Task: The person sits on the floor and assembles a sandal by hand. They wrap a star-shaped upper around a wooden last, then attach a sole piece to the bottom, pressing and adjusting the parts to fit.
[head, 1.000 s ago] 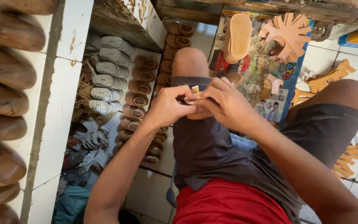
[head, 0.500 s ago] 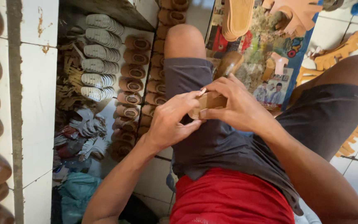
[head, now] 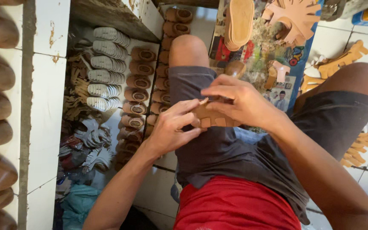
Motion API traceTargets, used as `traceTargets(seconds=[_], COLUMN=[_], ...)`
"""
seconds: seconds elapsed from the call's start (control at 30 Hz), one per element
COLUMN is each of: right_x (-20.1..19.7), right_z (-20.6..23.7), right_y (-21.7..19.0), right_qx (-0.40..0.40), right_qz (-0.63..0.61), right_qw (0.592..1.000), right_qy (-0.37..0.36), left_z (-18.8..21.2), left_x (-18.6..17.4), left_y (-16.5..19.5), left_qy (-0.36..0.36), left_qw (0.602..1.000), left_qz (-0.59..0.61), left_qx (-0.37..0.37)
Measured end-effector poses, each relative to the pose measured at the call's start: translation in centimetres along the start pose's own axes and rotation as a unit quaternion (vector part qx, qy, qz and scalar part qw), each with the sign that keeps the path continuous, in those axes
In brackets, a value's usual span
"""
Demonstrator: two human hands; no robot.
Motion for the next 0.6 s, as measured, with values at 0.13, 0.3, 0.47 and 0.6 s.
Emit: traceTargets(seconds=[0.13,0.3,0.47,0.6], right_x=[0.8,1.5,1.2,-1.3], right_z=[-0.7,-0.9,-1.2,-0.1], right_y=[0.2,0.9,1.1,2.4], right_qx=[-0.059,-0.064,-0.040,0.106], right_qz=[0.027,0.016,0.001,-0.271], right_qw=[0.998,0.998,0.999,0.955], right_qy=[-0.001,0.018,-0.024,-0.054], left_z=[0.1,0.2,0.9,2.0], left_x=[-0.1,-0.6,0.0,2.7], left_y=[0.2,0.1,-0.6,-2.2], left_qy=[-0.001,-0.016,0.011,0.098], left_qw=[1.000,0.999,0.997,0.913], left_qz=[0.009,0.027,0.067,0.369], left_qx=[0.000,-0.022,-0.045,-0.146])
Point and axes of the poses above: each hand's wrist, its own z-axis away from the middle knuckle, its own x-axis out of the palm, y = z × x, the point moved 7 cm from there along -z, towards the middle knuckle, and after that the axes turned 9 degrees about -z, right-handed, at the moved point
